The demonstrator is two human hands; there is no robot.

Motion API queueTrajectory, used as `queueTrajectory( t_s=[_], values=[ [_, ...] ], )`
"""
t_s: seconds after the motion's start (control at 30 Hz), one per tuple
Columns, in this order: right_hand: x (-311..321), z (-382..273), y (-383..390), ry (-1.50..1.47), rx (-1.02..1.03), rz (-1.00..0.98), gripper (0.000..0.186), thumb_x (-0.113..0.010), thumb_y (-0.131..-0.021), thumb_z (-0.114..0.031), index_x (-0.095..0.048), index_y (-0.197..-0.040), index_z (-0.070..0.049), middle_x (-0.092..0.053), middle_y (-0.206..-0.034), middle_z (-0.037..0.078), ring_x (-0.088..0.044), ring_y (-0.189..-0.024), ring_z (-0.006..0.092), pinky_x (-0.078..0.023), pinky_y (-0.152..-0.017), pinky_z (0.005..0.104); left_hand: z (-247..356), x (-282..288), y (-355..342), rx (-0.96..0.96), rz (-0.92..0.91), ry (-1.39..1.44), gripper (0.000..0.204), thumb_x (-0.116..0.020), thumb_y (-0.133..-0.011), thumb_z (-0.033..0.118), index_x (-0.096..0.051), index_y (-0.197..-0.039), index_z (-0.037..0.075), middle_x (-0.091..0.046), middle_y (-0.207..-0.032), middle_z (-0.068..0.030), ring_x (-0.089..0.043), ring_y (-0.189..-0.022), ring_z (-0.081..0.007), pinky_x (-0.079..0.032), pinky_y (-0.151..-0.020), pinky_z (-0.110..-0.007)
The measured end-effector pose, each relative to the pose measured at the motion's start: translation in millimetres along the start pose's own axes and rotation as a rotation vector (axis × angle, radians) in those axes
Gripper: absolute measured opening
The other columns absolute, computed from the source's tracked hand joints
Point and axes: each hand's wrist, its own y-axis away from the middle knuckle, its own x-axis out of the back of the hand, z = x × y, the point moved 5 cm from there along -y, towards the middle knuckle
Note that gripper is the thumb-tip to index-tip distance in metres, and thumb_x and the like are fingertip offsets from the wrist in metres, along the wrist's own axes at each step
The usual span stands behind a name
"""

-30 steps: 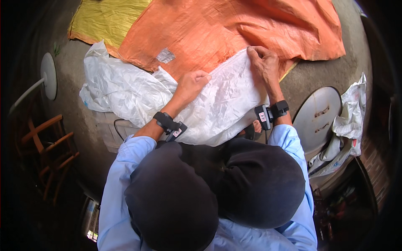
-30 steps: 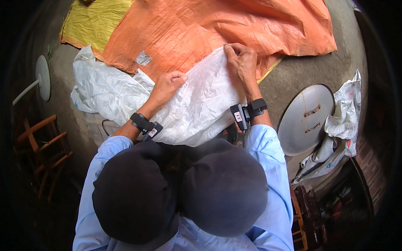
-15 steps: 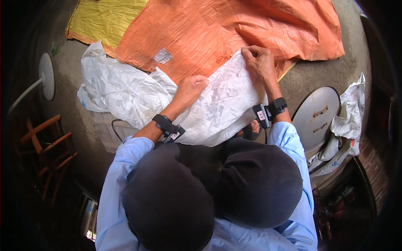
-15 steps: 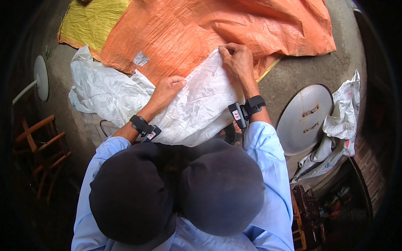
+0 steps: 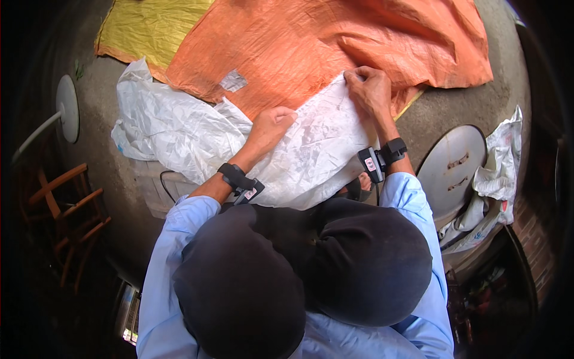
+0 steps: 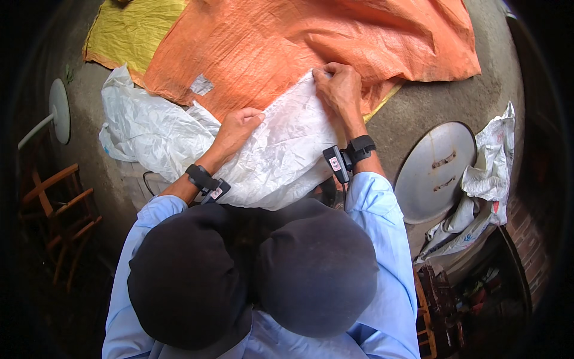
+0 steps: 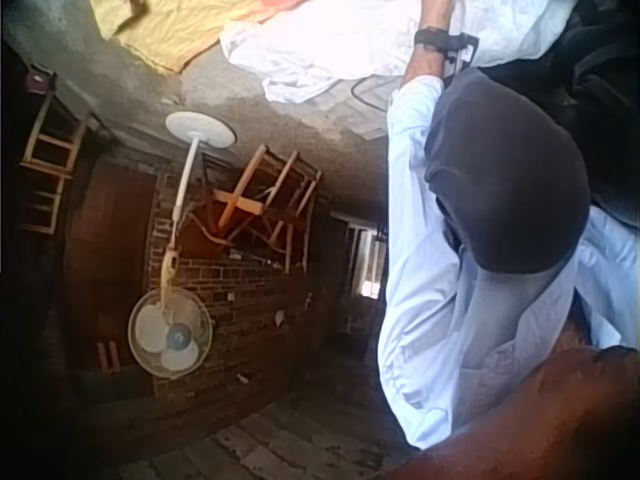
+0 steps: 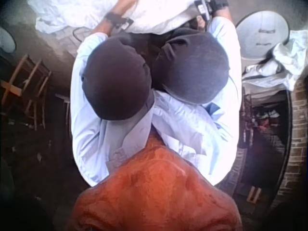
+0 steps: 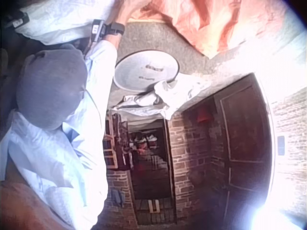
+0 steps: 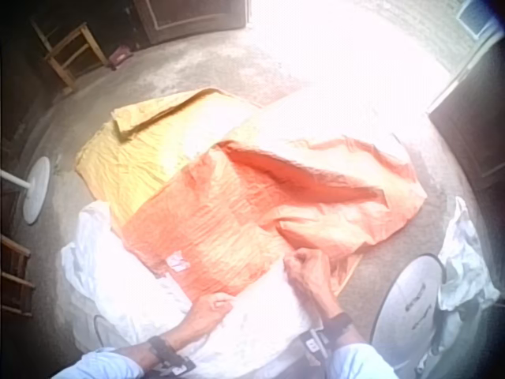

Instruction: The recorder is sewing two large plastic/woven bags together using a needle and thread, then cuts the thread with scissors and spreads the bags on the floor.

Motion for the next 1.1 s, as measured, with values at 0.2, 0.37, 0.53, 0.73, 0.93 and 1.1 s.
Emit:
queueTrajectory(
  t_s=[0.2, 0.37, 0.53, 0.73, 0.93, 1.1],
  values=[
    [1, 1, -2, 0.024, 0.015, 0.027, 0.029, -0.072, -0.081, -0.031, -0.077, -0.088, -0.003, -0.073, -0.075, 0.012, -0.071, -0.072, 0.0242, -0.054, -0.076, 0.0344, 3, 1, -1, -0.023, 0.01, -0.026, 0.027, -0.062, -0.097, 0.02, -0.067, -0.108, -0.004, -0.069, -0.091, -0.0037, -0.06, -0.08, -0.0079, -0.048, -0.07, -0.023],
    [0, 3, -4, 0.009, -0.007, -0.005, 0.03, -0.071, -0.081, -0.032, -0.077, -0.088, -0.003, -0.073, -0.072, 0.011, -0.072, -0.072, 0.024, -0.055, -0.076, 0.0346, -1, 1, -3, 0.015, -0.006, 0.013, 0.027, -0.063, -0.097, 0.02, -0.066, -0.108, -0.004, -0.069, -0.091, -0.004, -0.06, -0.08, -0.008, -0.048, -0.07, -0.022],
    [0, 4, -4, 0.016, 0.002, -0.008, 0.03, -0.071, -0.081, -0.032, -0.077, -0.088, -0.004, -0.073, -0.071, 0.011, -0.071, -0.072, 0.0239, -0.055, -0.076, 0.0349, -3, 2, -3, 0.02, 0.008, 0.014, 0.03, -0.064, -0.094, 0.021, -0.069, -0.106, -0.006, -0.073, -0.095, -0.0109, -0.066, -0.086, -0.0136, -0.051, -0.076, -0.026],
    [-1, 5, -2, 0.022, -0.002, -0.011, 0.029, -0.071, -0.081, -0.032, -0.077, -0.088, -0.004, -0.073, -0.073, 0.012, -0.071, -0.071, 0.0247, -0.054, -0.076, 0.0355, -8, 3, -4, 0.006, 0.009, -0.016, 0.031, -0.064, -0.093, 0.023, -0.069, -0.107, -0.004, -0.073, -0.094, -0.0106, -0.066, -0.085, -0.0141, -0.051, -0.076, -0.027],
    [-1, 9, 0, -0.055, -0.01, -0.012, 0.031, -0.072, -0.082, -0.03, -0.076, -0.088, -0.001, -0.072, -0.073, 0.01, -0.068, -0.069, 0.0188, -0.053, -0.071, 0.0321, 3, 5, -1, -0.003, -0.001, -0.078, 0.03, -0.063, -0.093, 0.025, -0.07, -0.104, -0.002, -0.072, -0.092, -0.0086, -0.065, -0.085, -0.0131, -0.05, -0.075, -0.026],
    [35, -12, 19, -0.359, 0.079, -0.011, 0.028, -0.074, -0.087, -0.026, -0.074, -0.089, 0.002, -0.067, -0.072, 0.0, -0.057, -0.066, 0.0059, -0.046, -0.062, 0.0223, 53, 11, 21, -0.103, -0.054, -0.096, 0.022, -0.065, -0.094, 0.019, -0.07, -0.103, -0.001, -0.066, -0.085, 0.0022, -0.056, -0.077, -0.005, -0.045, -0.07, -0.02]
  ],
)
